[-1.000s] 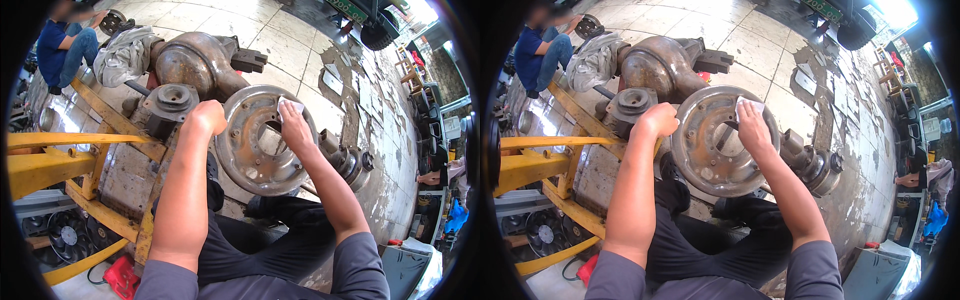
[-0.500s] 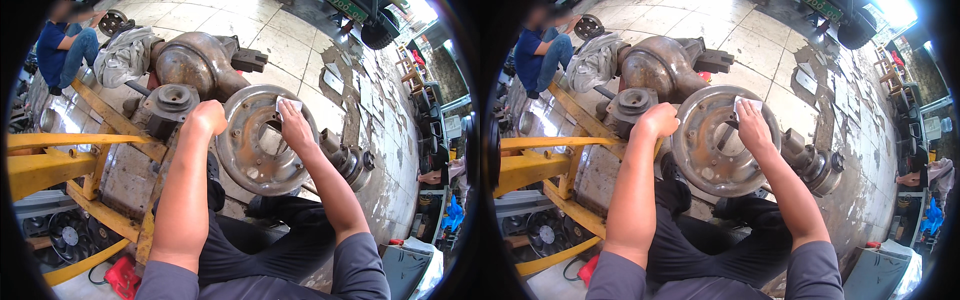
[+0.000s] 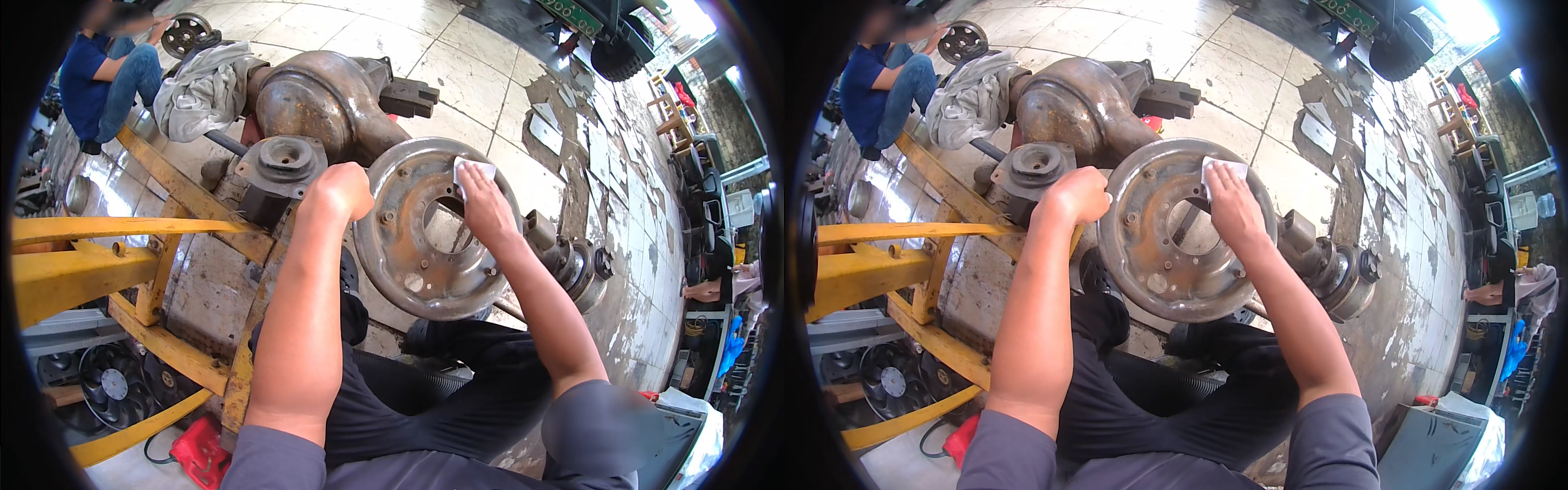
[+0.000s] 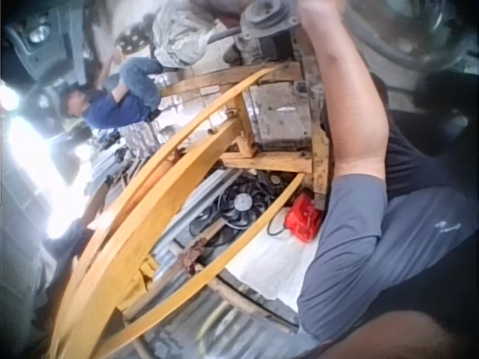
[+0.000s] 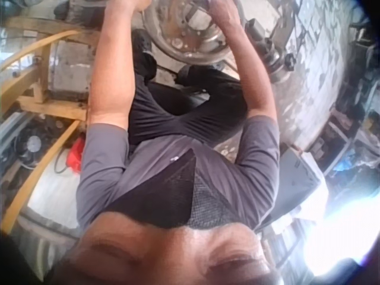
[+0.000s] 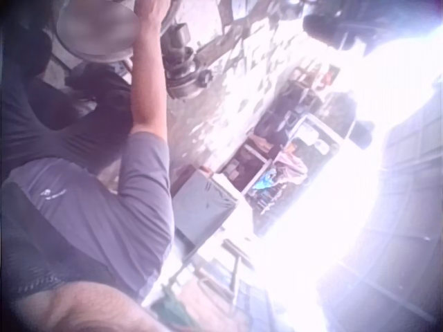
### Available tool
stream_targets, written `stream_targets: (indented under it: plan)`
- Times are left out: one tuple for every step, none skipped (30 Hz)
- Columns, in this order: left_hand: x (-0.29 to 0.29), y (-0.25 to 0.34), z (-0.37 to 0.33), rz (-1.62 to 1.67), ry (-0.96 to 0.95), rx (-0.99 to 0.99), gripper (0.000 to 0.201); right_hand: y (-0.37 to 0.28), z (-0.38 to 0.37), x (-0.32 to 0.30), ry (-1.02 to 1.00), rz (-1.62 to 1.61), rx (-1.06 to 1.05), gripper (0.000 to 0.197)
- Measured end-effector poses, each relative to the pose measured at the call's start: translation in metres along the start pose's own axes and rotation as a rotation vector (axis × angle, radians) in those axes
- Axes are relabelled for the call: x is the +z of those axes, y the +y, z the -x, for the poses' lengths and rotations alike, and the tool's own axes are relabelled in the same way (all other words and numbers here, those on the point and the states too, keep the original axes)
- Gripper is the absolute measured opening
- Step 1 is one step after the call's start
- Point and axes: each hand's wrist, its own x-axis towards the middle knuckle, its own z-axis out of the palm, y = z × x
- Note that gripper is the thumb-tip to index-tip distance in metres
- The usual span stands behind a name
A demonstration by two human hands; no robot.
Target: The person uses a white cloth to wipe the surface of a metal brake drum mounted on a yellow stand. They repeatedly rub the inner and outer surfaces of the drum to remove dirt or residue.
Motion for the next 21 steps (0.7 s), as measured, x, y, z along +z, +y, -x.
stream_targets:
  plan:
    - [0.001,0.001,0.000,0.002,-0.003,0.004,0.033,0.001,0.003,0.004,0.006,0.013,0.013,0.050]
    - [0.001,0.001,0.000,0.006,-0.001,0.002,0.033,-0.005,0.001,0.005,0.015,0.024,0.018,0.049]
    - [-0.001,0.001,0.000,0.009,0.002,-0.001,0.033,-0.012,-0.001,0.006,0.023,0.035,0.023,0.047]
    - [-0.002,0.001,0.001,0.003,-0.001,0.000,0.032,-0.018,0.009,0.003,-0.012,0.023,0.009,0.048]
    - [-0.003,0.003,0.005,-0.003,-0.007,0.004,0.032,-0.016,0.009,0.003,-0.008,0.011,-0.010,0.049]
    - [-0.003,0.003,0.006,-0.009,-0.014,0.008,0.032,-0.010,0.009,0.003,-0.005,0.000,-0.028,0.049]
    - [-0.002,0.002,0.005,-0.004,-0.007,0.004,0.032,-0.006,0.007,0.002,-0.002,-0.012,-0.046,0.050]
    - [-0.002,0.002,0.003,-0.001,0.001,0.002,0.032,-0.003,0.003,-0.001,-0.015,-0.005,-0.011,0.051]
    - [-0.002,0.001,0.002,0.002,0.010,0.001,0.032,-0.004,0.004,0.000,-0.019,0.001,-0.003,0.051]
    - [0.000,0.002,0.002,0.003,0.002,0.004,0.032,-0.006,0.005,0.004,-0.023,0.007,0.005,0.050]
    - [-0.001,0.003,0.003,0.004,-0.002,0.005,0.033,-0.010,0.004,0.007,-0.025,0.012,0.009,0.050]
    - [-0.002,0.002,0.004,0.008,-0.005,-0.002,0.033,-0.023,0.009,0.003,-0.040,0.004,-0.048,0.051]
    - [-0.003,-0.001,0.003,0.001,0.000,-0.009,0.033,-0.030,0.013,0.001,-0.060,-0.012,-0.070,0.051]
    - [-0.002,-0.002,0.000,-0.006,0.002,-0.002,0.033,-0.024,0.011,0.002,-0.033,-0.015,-0.080,0.050]
    - [0.000,0.000,-0.002,-0.016,0.000,0.008,0.033,-0.014,0.007,0.004,-0.005,-0.018,-0.085,0.050]
    - [0.002,0.002,-0.003,-0.010,0.002,0.018,0.033,-0.002,0.001,0.005,-0.003,0.015,-0.037,0.048]
    - [0.003,0.004,-0.004,-0.007,0.005,0.024,0.032,0.006,-0.003,0.006,0.000,0.043,0.011,0.046]
    - [0.002,0.000,-0.002,-0.002,0.012,0.015,0.032,0.000,-0.006,-0.010,0.017,-0.070,0.043,0.043]
    - [0.001,-0.002,-0.001,0.005,0.018,0.004,0.030,0.002,-0.006,-0.014,0.106,-0.096,0.032,0.040]
    - [0.000,0.000,0.001,0.018,0.021,-0.006,0.029,-0.002,-0.005,-0.026,0.147,-0.163,0.068,0.039]
    - [0.000,0.002,0.003,0.032,0.022,-0.010,0.030,-0.006,-0.002,-0.037,0.188,-0.227,0.108,0.039]
